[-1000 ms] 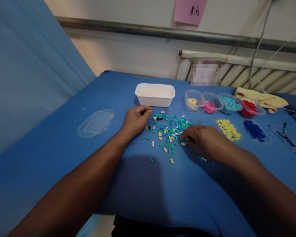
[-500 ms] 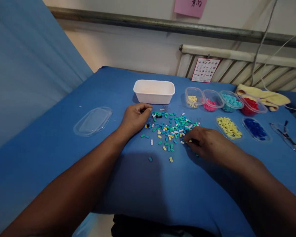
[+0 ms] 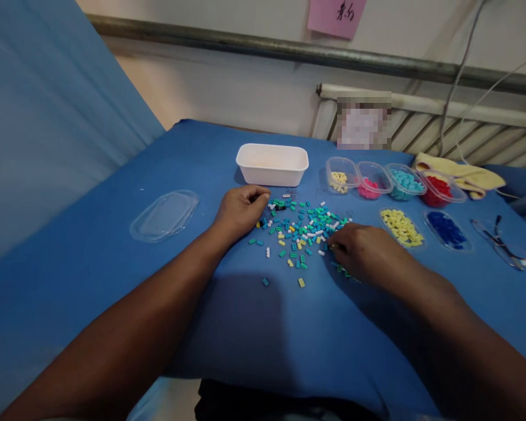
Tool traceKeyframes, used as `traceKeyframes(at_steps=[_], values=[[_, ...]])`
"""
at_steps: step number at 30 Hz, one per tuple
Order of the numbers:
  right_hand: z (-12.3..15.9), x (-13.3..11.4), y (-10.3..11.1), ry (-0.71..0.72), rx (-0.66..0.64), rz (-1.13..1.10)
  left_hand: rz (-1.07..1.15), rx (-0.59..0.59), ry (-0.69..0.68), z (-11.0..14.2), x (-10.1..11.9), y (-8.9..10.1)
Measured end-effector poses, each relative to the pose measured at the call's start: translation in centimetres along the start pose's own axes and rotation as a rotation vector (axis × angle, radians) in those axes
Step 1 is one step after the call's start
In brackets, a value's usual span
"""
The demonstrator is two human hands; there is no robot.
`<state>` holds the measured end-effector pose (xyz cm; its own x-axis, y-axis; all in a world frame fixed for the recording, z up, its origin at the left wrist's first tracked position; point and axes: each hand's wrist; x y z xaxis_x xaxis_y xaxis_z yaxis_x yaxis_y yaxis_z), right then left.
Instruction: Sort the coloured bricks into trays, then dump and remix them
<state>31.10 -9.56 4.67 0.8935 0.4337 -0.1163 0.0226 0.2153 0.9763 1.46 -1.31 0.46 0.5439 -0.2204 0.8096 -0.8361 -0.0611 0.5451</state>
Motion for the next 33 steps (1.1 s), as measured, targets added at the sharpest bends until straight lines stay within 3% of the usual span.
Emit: traceKeyframes(at_steps=[4, 7, 11, 14, 17, 20, 23, 33], values=[[0.0, -0.7, 0.1, -0.025, -0.019, 0.034, 0.002, 0.008, 0.007, -0.1, -0.1, -0.1], [0.1, 0.1, 0.1, 0.026, 0.037, -0.134, -0.012, 0.014, 0.006, -0.1, -0.2, 0.0], [0.7, 3.4, 0.6, 0.005, 0.087, -0.584, -0.020, 0.003, -0.006, -0.1, -0.2, 0.1], [1.7, 7.2, 1.5, -0.126, 0.206, -0.726, -0.049, 0.003, 0.004, -0.2, -0.1, 0.4], [3.0, 11.3, 1.9, -0.379, 0.410, -0.663, -0.071, 0.010, 0.020, -0.3, 0.1, 0.6], [3.8, 14.3, 1.6, -0.559, 0.486, -0.597, -0.077, 0.012, 0.052, -0.4, 0.5, 0.8], [3.7, 15.6, 0.9, -0.582, 0.453, -0.622, -0.091, 0.019, 0.073, -0.4, 0.9, 0.9], [2.2, 16.0, -0.3, -0.543, 0.341, -0.516, -0.122, 0.001, 0.085, -0.5, 1.0, 1.3]])
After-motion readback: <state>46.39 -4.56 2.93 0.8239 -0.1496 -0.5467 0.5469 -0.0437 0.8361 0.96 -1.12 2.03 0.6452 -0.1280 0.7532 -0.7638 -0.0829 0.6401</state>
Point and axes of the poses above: each hand's wrist, its own z-axis away from the middle knuckle, its own y-axis out of the back of the hand, x = y × z, and after that the axes turned 2 degrees about -x, right-handed
